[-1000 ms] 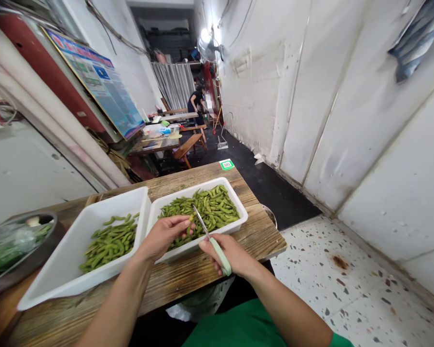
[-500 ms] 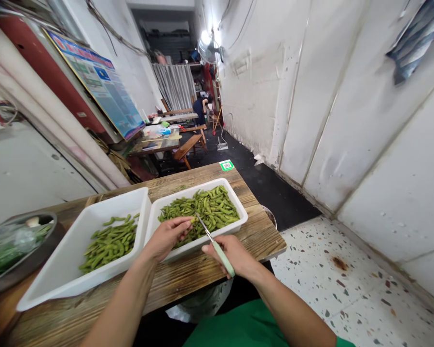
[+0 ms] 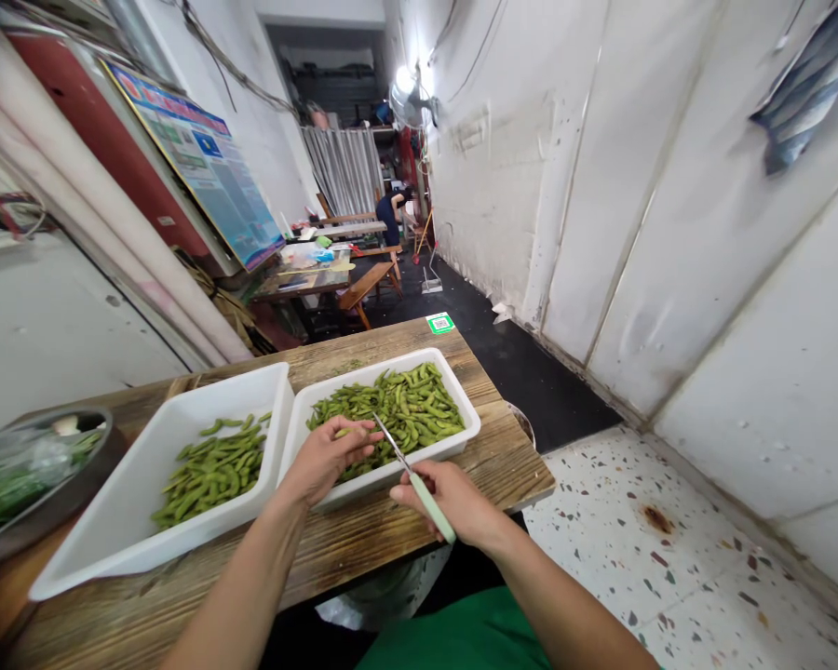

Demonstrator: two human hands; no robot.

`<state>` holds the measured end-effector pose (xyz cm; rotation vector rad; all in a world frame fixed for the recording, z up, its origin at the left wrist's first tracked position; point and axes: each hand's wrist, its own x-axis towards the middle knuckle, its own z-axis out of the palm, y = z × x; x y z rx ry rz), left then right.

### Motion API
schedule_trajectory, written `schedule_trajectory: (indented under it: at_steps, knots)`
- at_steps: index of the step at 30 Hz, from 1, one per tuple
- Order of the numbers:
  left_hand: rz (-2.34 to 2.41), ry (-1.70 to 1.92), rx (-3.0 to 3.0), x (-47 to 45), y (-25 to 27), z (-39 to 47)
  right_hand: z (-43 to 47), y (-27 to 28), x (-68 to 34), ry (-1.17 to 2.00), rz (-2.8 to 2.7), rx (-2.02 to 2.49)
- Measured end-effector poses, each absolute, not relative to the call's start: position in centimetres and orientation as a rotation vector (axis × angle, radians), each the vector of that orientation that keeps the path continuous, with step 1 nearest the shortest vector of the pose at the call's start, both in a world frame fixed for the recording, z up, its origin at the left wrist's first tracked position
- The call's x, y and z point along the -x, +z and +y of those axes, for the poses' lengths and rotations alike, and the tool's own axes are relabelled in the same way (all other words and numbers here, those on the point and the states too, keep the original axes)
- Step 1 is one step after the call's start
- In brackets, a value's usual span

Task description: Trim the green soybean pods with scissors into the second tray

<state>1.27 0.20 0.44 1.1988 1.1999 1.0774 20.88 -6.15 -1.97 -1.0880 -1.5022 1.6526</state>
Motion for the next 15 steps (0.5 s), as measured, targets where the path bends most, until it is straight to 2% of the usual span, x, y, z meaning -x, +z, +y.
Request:
schedule_trajectory:
  at_steps: [6,15]
  knots:
    - [1.464,1.121,-1.594,-0.9,0.1,0.3,-6.4,-1.9,-20.9,1.563,-1.541,1.092]
    - [1.496,1.083,-1.69,-2.1,-0.1,-1.1,-6.4,-2.0,-20.5,1.717,-1.374,1.003]
